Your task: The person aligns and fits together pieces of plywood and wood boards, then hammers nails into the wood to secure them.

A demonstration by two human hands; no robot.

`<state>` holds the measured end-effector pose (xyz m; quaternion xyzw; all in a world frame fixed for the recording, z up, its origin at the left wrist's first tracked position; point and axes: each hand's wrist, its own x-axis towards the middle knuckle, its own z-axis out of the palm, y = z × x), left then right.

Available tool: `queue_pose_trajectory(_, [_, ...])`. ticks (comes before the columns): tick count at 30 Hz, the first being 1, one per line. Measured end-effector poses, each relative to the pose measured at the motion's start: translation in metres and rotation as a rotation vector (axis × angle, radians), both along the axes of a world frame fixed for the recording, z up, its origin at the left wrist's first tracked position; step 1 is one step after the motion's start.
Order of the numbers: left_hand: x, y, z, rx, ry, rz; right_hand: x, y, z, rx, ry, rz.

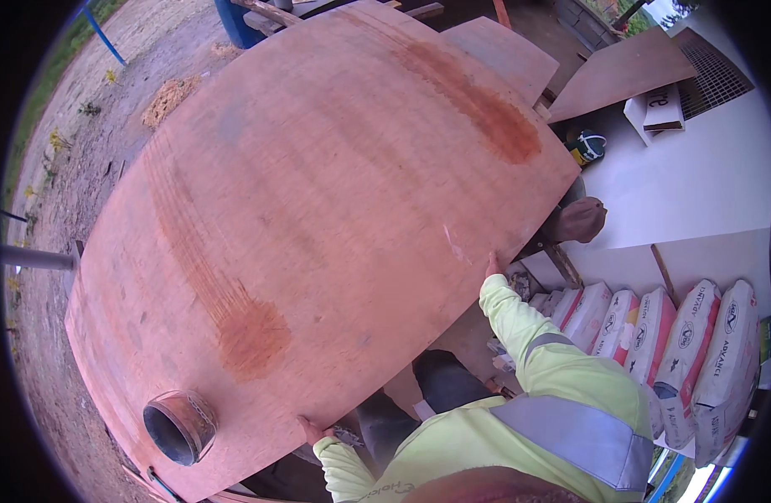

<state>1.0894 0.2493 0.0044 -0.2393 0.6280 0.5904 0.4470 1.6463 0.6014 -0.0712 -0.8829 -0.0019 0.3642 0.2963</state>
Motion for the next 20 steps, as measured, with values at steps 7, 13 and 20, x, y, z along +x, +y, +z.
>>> queue_pose_trajectory(7, [0.018,0.030,0.041,-0.246,0.099,0.028,-0.029,0.065,0.072,0.088,-0.016,-0.067])
queue_pose_trajectory(13, [-0.015,0.070,0.036,-0.318,0.042,-0.118,-0.091,0.105,0.088,0.200,-0.190,0.062])
queue_pose_trajectory(20, [-0.184,-0.001,0.020,-0.143,0.200,-0.263,-0.225,0.047,0.102,-0.086,0.035,-0.030])
